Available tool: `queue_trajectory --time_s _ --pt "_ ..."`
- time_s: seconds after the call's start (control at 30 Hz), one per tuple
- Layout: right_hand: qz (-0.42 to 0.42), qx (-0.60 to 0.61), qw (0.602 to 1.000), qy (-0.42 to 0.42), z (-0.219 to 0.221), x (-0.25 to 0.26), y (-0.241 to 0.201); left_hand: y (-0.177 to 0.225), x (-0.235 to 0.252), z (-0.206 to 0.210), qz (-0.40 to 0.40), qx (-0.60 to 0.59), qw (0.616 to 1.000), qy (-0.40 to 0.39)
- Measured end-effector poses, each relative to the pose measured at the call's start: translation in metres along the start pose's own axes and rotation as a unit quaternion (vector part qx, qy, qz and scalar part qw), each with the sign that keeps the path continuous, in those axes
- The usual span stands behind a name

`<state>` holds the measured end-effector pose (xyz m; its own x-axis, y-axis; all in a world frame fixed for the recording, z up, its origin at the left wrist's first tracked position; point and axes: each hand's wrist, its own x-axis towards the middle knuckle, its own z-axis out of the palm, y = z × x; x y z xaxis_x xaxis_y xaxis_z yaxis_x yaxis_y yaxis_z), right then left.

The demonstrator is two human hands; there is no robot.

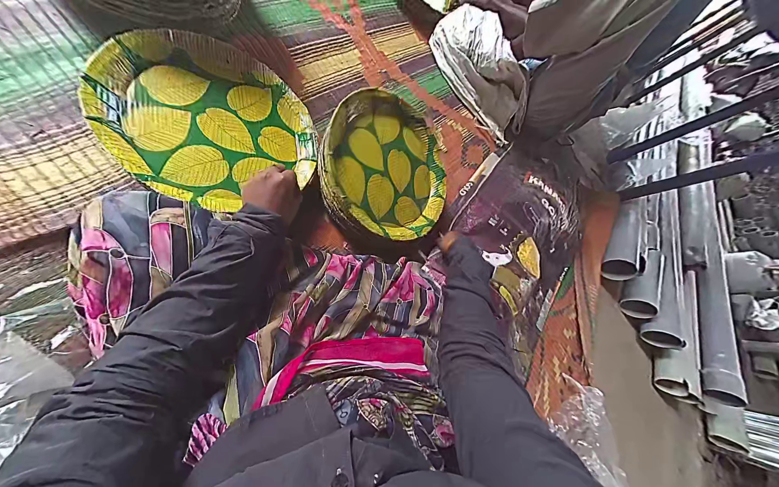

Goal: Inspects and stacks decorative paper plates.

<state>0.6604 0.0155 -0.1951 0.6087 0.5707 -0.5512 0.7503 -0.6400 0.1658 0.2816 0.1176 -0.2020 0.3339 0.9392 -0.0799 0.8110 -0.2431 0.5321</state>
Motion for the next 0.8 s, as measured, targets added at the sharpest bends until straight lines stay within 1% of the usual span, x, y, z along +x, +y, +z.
queue_trajectory --time_s 0.07,0.17,0.23,0.33,0.47,0.53,0.57,0.6,0.67,0.73,0.8 --pt "-0.02 0.015 0.999 0.045 0.024 0.004 0.005 0.007 0.002 0.0 -0.004 0.01 1.0 -0.001" --pt "-0.04 -0.007 0.998 0.056 0.041 -0.003 -0.003 0.011 0.007 0.008 -0.038 0.032 0.999 -0.014" --pt "-0.042 0.026 0.997 0.062 0.04 -0.001 -0.013 0.006 0.008 0.011 -0.058 0.032 0.998 -0.016" --pt "-0.033 0.09 0.992 0.077 0.042 -0.004 -0.029 -0.001 0.008 0.019 -0.096 0.049 0.993 -0.053" --pt "-0.024 0.097 0.991 0.084 0.048 -0.002 -0.035 0.0 0.006 0.024 -0.127 0.101 0.983 -0.083" --pt "-0.018 0.092 0.993 0.069 0.041 -0.006 -0.037 0.0 0.005 0.023 -0.144 0.111 0.98 -0.085" --pt "-0.029 0.105 0.991 0.073 0.036 -0.01 -0.035 -0.002 0.005 0.021 -0.151 0.109 0.979 -0.086" --pt "-0.048 0.124 0.987 0.094 0.03 -0.016 -0.032 -0.005 0.007 0.019 -0.152 0.098 0.98 -0.087" --pt "-0.069 0.178 0.968 0.163 0.021 -0.039 -0.028 -0.013 0.011 0.015 -0.148 0.078 0.982 -0.091" --pt "-0.07 0.221 0.941 0.246 0.021 -0.076 -0.035 -0.018 0.015 0.011 -0.152 0.073 0.98 -0.102" --pt "-0.105 0.245 0.914 0.307 0.024 -0.104 -0.047 -0.025 0.021 0.011 -0.154 0.062 0.98 -0.106"
